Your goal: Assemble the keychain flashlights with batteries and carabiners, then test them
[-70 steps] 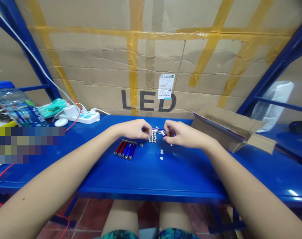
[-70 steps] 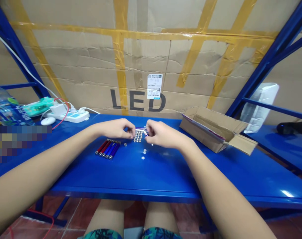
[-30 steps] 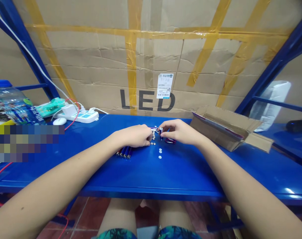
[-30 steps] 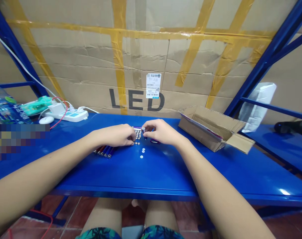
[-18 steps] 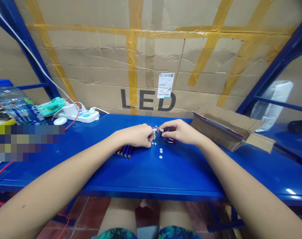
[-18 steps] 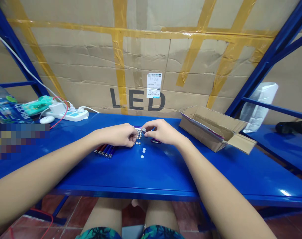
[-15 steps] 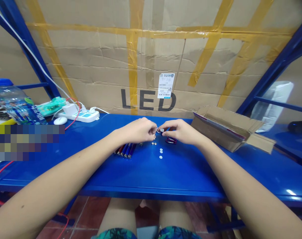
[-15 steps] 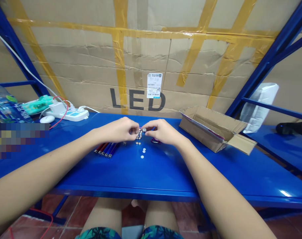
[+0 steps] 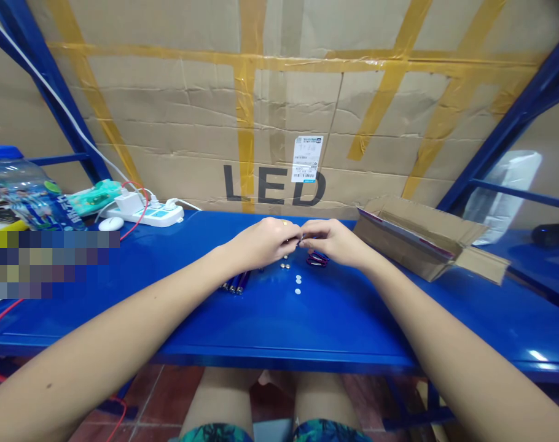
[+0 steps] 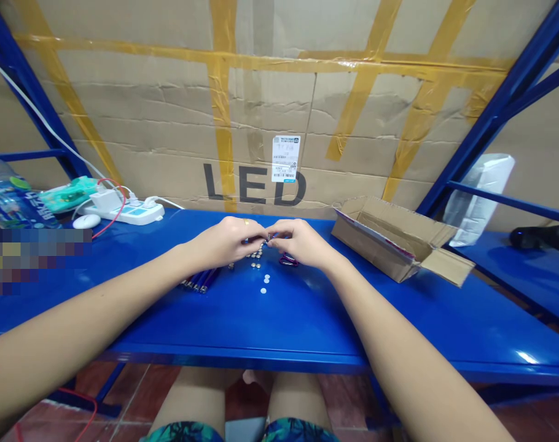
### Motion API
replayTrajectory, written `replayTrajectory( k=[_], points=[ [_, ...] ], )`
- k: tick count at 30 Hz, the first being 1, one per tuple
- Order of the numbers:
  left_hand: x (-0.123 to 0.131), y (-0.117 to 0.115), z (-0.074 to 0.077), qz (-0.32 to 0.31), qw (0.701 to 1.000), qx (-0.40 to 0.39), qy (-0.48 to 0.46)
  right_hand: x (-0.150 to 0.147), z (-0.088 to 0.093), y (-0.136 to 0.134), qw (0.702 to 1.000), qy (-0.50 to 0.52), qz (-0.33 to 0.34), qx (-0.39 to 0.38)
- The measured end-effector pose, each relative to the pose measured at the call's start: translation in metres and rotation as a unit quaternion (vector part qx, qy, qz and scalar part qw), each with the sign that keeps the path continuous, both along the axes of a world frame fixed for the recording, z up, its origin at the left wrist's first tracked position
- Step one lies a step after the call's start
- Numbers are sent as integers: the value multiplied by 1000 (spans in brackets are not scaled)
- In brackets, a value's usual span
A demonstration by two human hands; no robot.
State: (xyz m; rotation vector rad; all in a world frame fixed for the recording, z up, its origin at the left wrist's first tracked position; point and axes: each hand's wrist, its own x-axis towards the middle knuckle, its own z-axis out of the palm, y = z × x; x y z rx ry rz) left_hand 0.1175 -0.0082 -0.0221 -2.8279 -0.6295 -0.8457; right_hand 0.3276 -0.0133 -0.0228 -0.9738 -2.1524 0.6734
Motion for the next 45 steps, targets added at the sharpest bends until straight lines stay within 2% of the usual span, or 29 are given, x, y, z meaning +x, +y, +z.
replayTrajectory(
  k=[3, 5, 9, 14, 20, 26, 30, 33, 37, 41, 45],
  points=[
    [-1, -2, 4, -5, 1000, -7, -14, 1, 1, 0, 1000, 9, 0, -3],
    [-3, -3, 9, 21, 999, -23, -13, 2, 1, 1, 1000, 18, -4, -11],
    [-7, -5, 14, 78, 991, -67, 85, 5, -1, 4, 999, 25, -15, -14],
    [-8, -4, 7, 76, 970, -123, 194, 6, -1, 5, 1000, 13, -19, -17],
    [-5, -5, 1, 91, 962, -107, 236, 3, 0, 3, 1000, -1, -2, -22],
    [-6, -3, 6, 84, 971, -109, 194, 3, -2, 3, 999, 4, 0, -32],
    [-3, -4, 10, 65, 996, -35, 49, 2, 0, 3, 1000, -2, -10, -21],
    [0, -3, 8, 38, 999, 3, -17, 1, 0, 2, 1000, -5, -14, -19],
    [0, -1, 4, 2, 1000, 10, -6, 0, 0, 1, 1000, -5, -9, -19],
    [-1, -1, 4, -8, 1000, 13, 0, -1, 1, 0, 1000, -6, -6, -25],
    [-2, -4, 7, 15, 1000, 7, -10, 0, 3, -1, 1000, -6, -7, -28]
  ],
)
